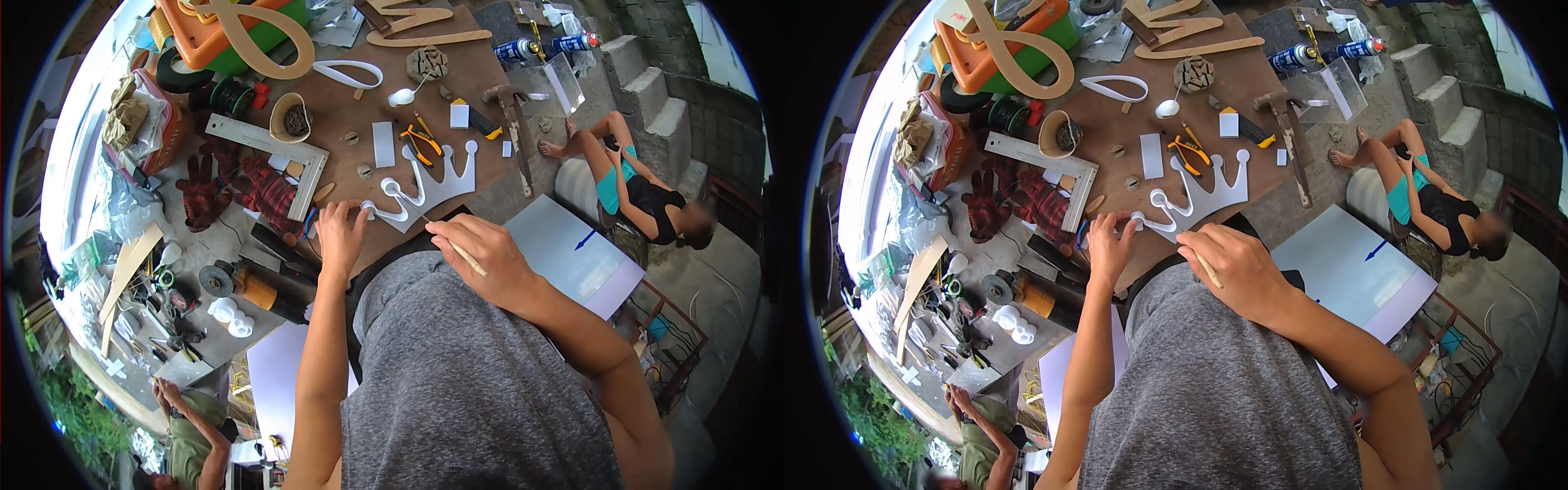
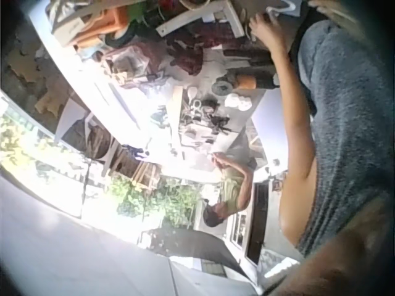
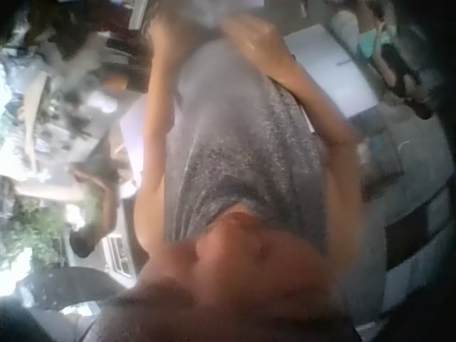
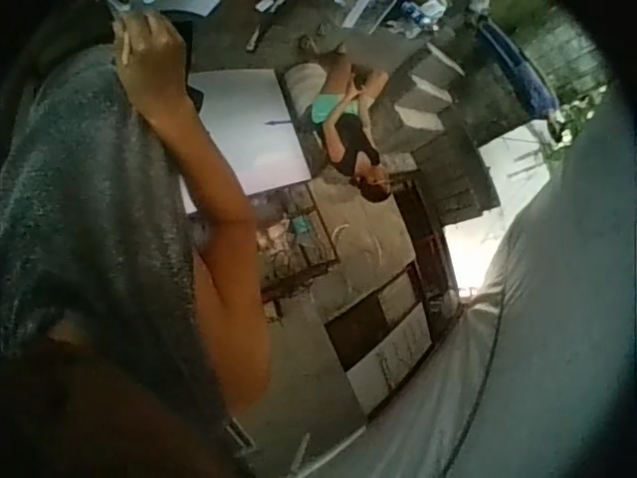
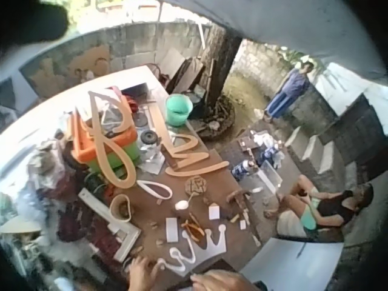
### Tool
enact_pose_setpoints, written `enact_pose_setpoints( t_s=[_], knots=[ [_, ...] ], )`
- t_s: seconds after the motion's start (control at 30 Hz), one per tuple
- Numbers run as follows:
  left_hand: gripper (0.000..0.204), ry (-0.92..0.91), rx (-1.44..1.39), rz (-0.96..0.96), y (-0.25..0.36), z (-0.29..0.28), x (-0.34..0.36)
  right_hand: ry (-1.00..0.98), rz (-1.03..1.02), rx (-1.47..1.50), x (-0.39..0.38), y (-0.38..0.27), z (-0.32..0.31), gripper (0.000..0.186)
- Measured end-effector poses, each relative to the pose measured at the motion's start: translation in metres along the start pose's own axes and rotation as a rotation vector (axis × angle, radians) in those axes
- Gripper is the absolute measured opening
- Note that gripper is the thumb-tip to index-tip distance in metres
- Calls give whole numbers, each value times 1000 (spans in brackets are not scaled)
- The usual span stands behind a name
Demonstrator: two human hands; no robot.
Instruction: Applying glue and assembling foam or cardboard components to create a crown-shaped sign on a workbench.
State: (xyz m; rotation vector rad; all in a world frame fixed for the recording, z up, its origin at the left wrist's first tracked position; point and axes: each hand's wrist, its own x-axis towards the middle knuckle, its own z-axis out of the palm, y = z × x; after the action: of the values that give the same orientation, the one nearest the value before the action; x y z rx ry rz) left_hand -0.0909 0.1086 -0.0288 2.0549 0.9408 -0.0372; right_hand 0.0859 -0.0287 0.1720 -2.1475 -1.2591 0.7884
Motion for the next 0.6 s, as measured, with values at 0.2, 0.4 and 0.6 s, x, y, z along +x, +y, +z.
enact_pose_setpoints(
  t_s=[0.2, 0.4, 0.6],
  knots=[
    [25, -1, 12, 16, -6, 3, -1, 7, -4, -12, -1, 0, 6, 18],
    [25, 12, 14, 20, -8, 5, -2, 0, -3, -23, 0, -2, 8, 18],
    [25, 5, 16, 10, -8, 4, -2, -3, -7, -19, 1, -3, 10, 18]
  ],
)
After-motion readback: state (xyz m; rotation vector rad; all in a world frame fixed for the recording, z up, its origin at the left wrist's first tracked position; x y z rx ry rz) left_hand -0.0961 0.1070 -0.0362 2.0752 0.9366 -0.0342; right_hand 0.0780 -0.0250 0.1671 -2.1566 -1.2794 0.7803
